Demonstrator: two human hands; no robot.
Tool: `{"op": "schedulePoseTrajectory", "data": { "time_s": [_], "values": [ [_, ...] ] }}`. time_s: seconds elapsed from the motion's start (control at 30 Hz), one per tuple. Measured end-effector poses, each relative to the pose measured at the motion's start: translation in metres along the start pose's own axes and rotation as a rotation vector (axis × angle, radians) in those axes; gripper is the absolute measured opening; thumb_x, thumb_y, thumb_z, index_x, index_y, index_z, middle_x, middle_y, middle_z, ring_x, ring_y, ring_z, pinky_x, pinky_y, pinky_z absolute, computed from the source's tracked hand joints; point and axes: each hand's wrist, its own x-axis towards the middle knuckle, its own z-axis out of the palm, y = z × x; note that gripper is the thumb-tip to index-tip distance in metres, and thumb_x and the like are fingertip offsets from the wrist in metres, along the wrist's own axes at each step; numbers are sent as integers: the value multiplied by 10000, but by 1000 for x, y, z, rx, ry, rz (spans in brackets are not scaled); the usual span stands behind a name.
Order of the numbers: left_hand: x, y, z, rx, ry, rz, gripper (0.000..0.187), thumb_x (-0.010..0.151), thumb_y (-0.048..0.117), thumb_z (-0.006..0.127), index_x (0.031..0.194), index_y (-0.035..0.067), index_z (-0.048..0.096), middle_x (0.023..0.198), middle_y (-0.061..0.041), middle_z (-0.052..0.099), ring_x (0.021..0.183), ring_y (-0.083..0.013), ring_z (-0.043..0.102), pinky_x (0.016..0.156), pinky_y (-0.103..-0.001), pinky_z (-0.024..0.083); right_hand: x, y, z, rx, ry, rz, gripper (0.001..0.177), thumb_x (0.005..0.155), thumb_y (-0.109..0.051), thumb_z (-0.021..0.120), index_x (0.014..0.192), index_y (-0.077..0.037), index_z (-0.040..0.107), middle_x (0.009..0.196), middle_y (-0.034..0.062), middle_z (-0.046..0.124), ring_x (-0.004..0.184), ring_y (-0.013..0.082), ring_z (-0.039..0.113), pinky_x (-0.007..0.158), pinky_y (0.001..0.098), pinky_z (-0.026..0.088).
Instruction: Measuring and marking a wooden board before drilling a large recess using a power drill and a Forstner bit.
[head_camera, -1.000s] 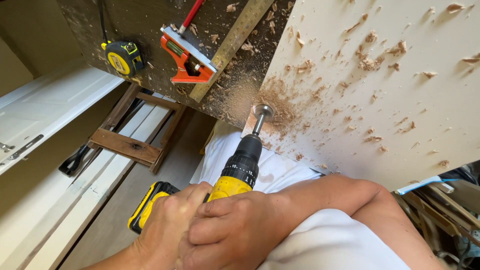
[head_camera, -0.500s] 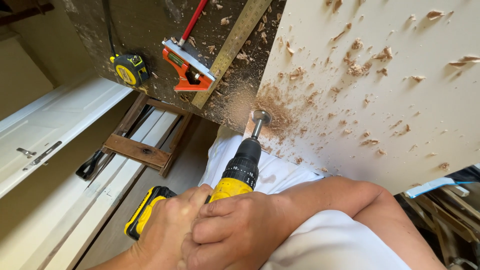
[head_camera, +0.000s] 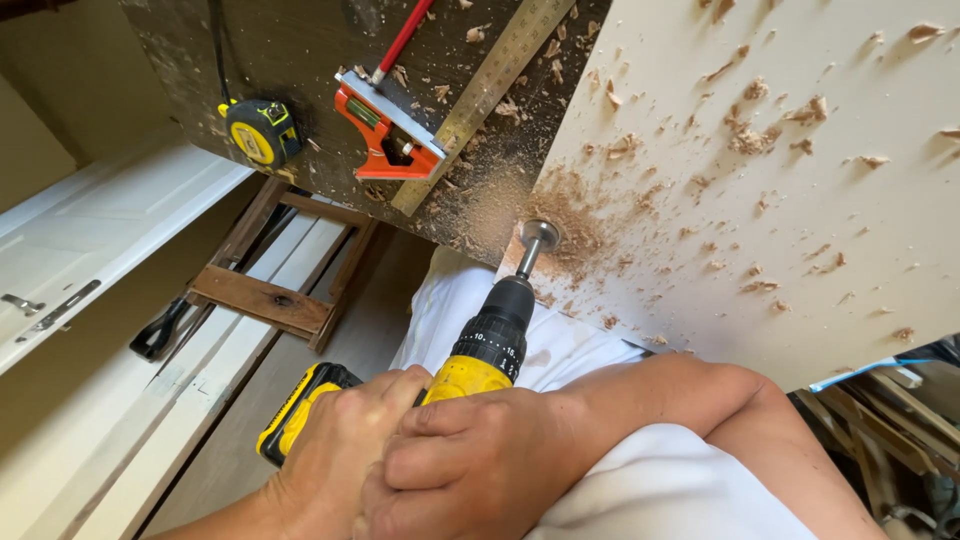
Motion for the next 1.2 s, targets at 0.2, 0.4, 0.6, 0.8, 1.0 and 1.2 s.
{"op": "schedulePoseTrajectory", "data": {
  "time_s": [0.2, 0.4, 0.6, 0.8, 1.0, 1.2],
  "values": [
    [-2, 4, 3, 14, -7, -29, 412, 864, 485, 637, 1163, 205, 596, 852, -52, 733, 620, -450, 669, 560, -590, 486, -3, -2, 0, 6, 10, -15, 295, 1146, -186, 439, 1021, -112, 696, 863, 15, 463, 736, 197, 537, 847, 298, 546],
    [-3, 8, 6, 59, 24, -24, 402, 868, 472, 647, 1154, 195, 589, 837, -62, 719, 592, -468, 655, 540, -598, 481, -6, -4, 2, -22, 78, -18, 254, 1131, -221, 498, 996, -131, 693, 873, 5, 494, 730, 173, 531, 805, 280, 525],
    [-5, 22, -10, 18, 141, 19, 488, 866, 455, 631, 1294, 221, 613, 961, -44, 716, 719, -394, 698, 577, -550, 502, 3, -8, -3, -65, 125, -39, 253, 1135, -204, 493, 972, -146, 678, 908, 4, 610, 731, 164, 546, 762, 292, 491],
    [-5, 29, -14, -102, 312, 204, 621, 920, 296, 601, 1506, 107, 517, 1244, -150, 736, 1072, -337, 696, 935, -462, 522, -1, -10, 1, 27, 108, -52, 329, 1143, -173, 387, 1003, -89, 673, 940, 61, 572, 756, 211, 536, 802, 334, 499],
    [-5, 30, -11, -133, 306, 252, 645, 967, 326, 571, 1549, 67, 468, 1153, -160, 714, 991, -331, 636, 893, -459, 522, -10, -9, 6, 21, 53, -59, 346, 1120, -128, 346, 1100, -57, 683, 913, 57, 490, 750, 231, 513, 864, 349, 533],
    [-3, 32, -16, -213, 219, 232, 663, 990, 256, 564, 1607, 101, 380, 1271, -155, 717, 1008, -323, 692, 853, -445, 565, -26, -1, 17, 113, -40, -106, 281, 1108, -71, 358, 936, -87, 580, 994, 64, 528, 762, 225, 440, 831, 377, 486]
  ]
}}
